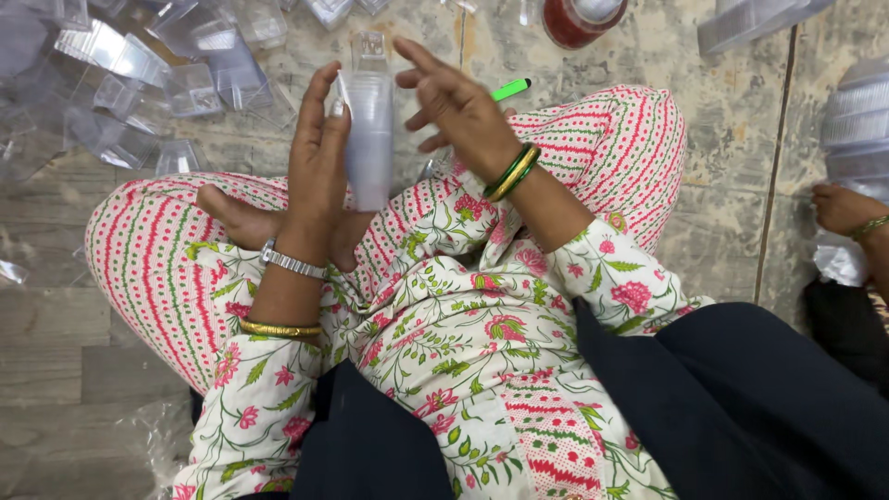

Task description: The person sits on the floor and folds flat clear plastic box blanks by hand, pressing the sides and edges to shape each box, then sets the formed box aside with the growing pile of finished boxes around them.

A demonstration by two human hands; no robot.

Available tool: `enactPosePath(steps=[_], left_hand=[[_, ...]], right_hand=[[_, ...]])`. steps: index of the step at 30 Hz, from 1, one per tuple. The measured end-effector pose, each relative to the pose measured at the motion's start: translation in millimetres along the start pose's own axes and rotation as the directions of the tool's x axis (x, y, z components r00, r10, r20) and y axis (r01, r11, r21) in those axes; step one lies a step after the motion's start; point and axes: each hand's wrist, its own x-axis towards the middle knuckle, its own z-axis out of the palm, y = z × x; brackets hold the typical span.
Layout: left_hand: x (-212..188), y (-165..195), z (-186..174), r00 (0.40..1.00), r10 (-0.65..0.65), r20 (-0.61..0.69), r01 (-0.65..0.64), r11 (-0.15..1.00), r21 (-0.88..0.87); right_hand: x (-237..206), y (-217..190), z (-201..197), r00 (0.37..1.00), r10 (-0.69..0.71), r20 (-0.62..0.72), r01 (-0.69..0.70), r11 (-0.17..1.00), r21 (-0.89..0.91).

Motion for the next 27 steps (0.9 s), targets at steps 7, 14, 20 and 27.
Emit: enactPosePath(steps=[7, 14, 20, 27], left_hand=[[-3, 11, 1, 0.966, -0.253, 0.058, 0.256, 0.966, -0.041], [-4, 26, 2, 0.966, -0.216, 0.142, 0.243, 0.947, -0.209], [-7, 30, 0, 0.969, -0.219, 0.113, 0.240, 0.943, -0.231], [-5, 17, -9, 0.972, -0.128, -0.196, 0.078, 0.967, -0.244]], right_hand=[[1, 5, 14, 0.991, -0.096, 0.097, 0.092, 0.995, 0.048], [6, 12, -14, 0.987, 0.130, 0.093, -0.159, 0.862, 0.481], [5, 21, -10, 0.981, -0.160, 0.108, 0.110, 0.922, 0.373], [0, 5, -23, 0.938, -0.046, 0.344, -0.270, 0.525, 0.807]])
